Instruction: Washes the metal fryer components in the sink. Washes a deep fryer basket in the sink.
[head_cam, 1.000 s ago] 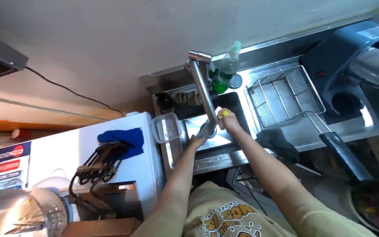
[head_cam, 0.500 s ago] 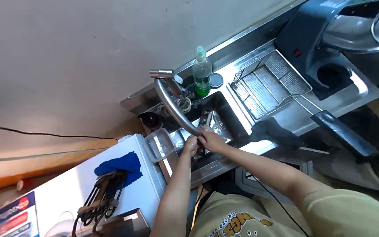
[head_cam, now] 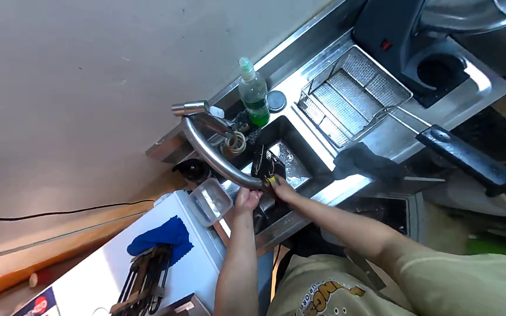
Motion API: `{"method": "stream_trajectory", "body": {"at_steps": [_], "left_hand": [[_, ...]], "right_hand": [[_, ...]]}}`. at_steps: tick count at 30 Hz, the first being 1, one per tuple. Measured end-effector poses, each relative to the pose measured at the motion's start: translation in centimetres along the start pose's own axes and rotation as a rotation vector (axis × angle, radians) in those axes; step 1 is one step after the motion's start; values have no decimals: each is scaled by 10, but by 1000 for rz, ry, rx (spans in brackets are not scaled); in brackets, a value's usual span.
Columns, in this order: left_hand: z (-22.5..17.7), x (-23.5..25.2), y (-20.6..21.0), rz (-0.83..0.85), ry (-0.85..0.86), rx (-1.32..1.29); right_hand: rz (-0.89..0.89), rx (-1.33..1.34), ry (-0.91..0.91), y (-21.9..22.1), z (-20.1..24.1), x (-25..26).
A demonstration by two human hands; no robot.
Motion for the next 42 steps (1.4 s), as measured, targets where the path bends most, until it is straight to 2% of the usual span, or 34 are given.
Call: {"method": "stream_trajectory", "body": {"at_steps": [3,5,7,9,11,14,18,21,23,25,26,29,32,34,36,39,42], "left_hand": [[7,8,-11,-68,-22,-83],[6,13,-16,-95,-11,-108],[3,15,-18,-118,-8,-123],[0,11,-22,-170,-2,-126],[1,10,-30,-233,-6,-136],[7,8,-30,-315,-17,-183],[8,-7,-12,-291,-2,-321],[-1,-26,4,-193,30,-425],[-7,-46,8,-94,5,-260],[-5,-61,4,19,10,68],[-4,-66,-1,58,71,244],[-7,-75,-19,48,361,735],[-9,-67,-20,-1,470,937],[-7,-55,-15,12,487,850],[-8,-51,-9,31,483,627],[-1,-46,-1,111,336,249],[5,-48,-3,170,262,88]], "right_hand": [[-70,-56,180,0,-27,81],[-107,-142,168,3,-31,129],[-99,-120,60,15,-14,153],[27,-98,-87,39,15,135],[202,-134,-238,55,35,83],[328,-296,-439,34,31,10],[192,-568,-364,-7,9,13],[72,-603,-557,-23,52,5],[42,-585,-724,-40,83,-11],[21,-603,-842,-64,108,-16],[14,-608,-859,-79,120,-14],[41,-575,-835,-118,156,-13],[70,-500,-734,-147,183,-16],[61,-418,-622,-164,189,-19],[38,-315,-494,-176,184,-15],[20,-123,-278,-182,162,-14],[38,35,-110,-179,131,-13]]}}
Point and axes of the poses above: each hand's wrist, its own x-axis towards the middle knuckle, its own y-axis out of the palm, z = x × y, the point moved 9 cm from there along x, towards the middle knuckle, and after that the axes turned 11 degrees about -z, right-handed, at the moved point
